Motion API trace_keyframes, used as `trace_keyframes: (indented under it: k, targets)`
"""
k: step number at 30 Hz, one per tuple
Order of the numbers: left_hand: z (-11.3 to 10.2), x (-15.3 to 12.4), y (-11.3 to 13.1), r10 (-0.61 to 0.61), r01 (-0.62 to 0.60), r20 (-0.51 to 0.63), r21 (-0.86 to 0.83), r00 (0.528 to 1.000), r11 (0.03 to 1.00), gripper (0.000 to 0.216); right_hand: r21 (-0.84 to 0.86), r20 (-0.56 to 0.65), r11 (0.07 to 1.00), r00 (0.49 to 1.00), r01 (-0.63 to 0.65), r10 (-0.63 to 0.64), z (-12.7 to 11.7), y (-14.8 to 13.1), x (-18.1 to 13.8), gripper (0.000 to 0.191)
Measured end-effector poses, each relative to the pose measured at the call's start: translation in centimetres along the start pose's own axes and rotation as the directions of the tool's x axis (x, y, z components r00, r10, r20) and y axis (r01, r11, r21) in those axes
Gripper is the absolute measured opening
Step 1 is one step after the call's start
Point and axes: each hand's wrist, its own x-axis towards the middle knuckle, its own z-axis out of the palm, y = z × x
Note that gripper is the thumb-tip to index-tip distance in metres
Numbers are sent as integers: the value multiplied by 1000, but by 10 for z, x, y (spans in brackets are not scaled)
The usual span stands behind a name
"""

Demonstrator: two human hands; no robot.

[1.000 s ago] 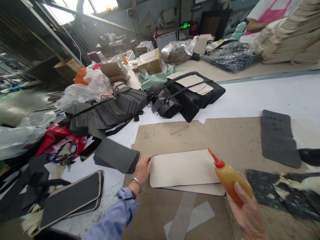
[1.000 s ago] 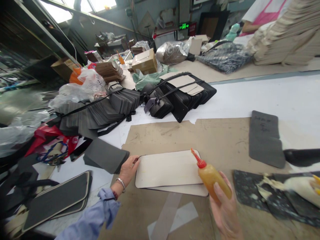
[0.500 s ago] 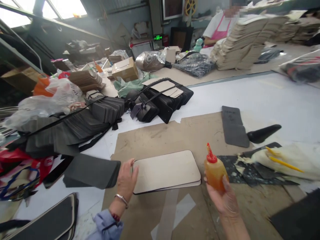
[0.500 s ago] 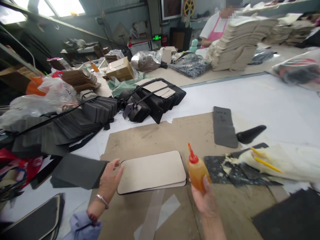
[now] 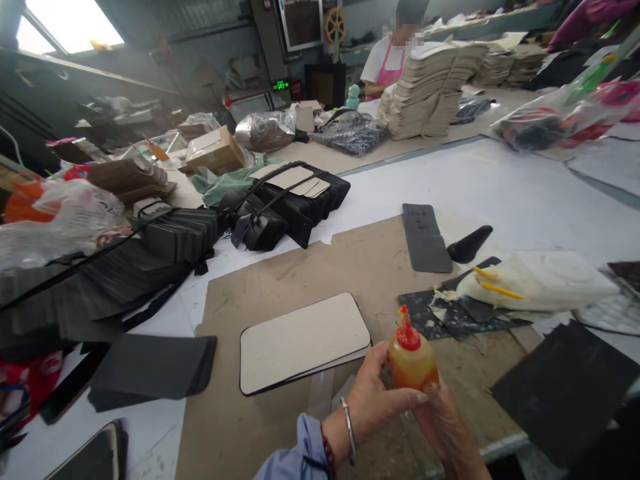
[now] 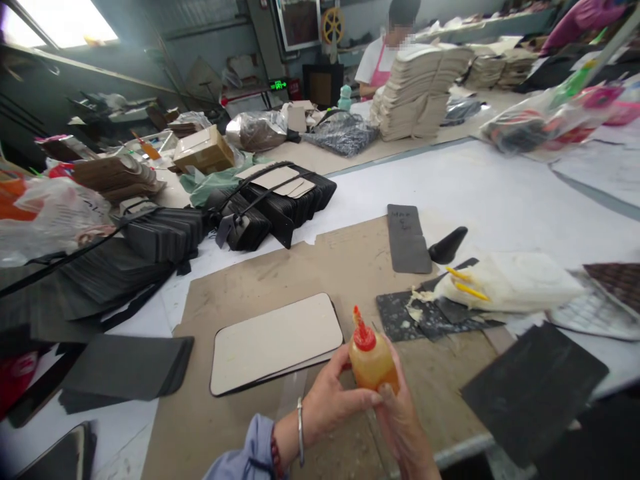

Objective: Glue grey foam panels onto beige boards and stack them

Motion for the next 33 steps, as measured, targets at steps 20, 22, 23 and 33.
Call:
trace_keyframes:
  k: [20,22,23,33]
  targets:
    - [-26,-34,-69,-302,297,-151,-51,942,953,30,-811,-132,578,932,94,-337,-52,19,14,88]
    - [-38,-43,-57,-398,347,-102,-327,912,879,39,-828,-153,559,939,48,-307,-54,18,11,96]
    - [-43,-47,-50,-427,353,-80,-437,901,827,44,-833,-163,552,943,26,-291,-56,17,10,100]
    - [-70,-69,-32,-408,296,-176,-450,896,843,36,-933,-141,350,979,-82,-146,-60,18,-56,38]
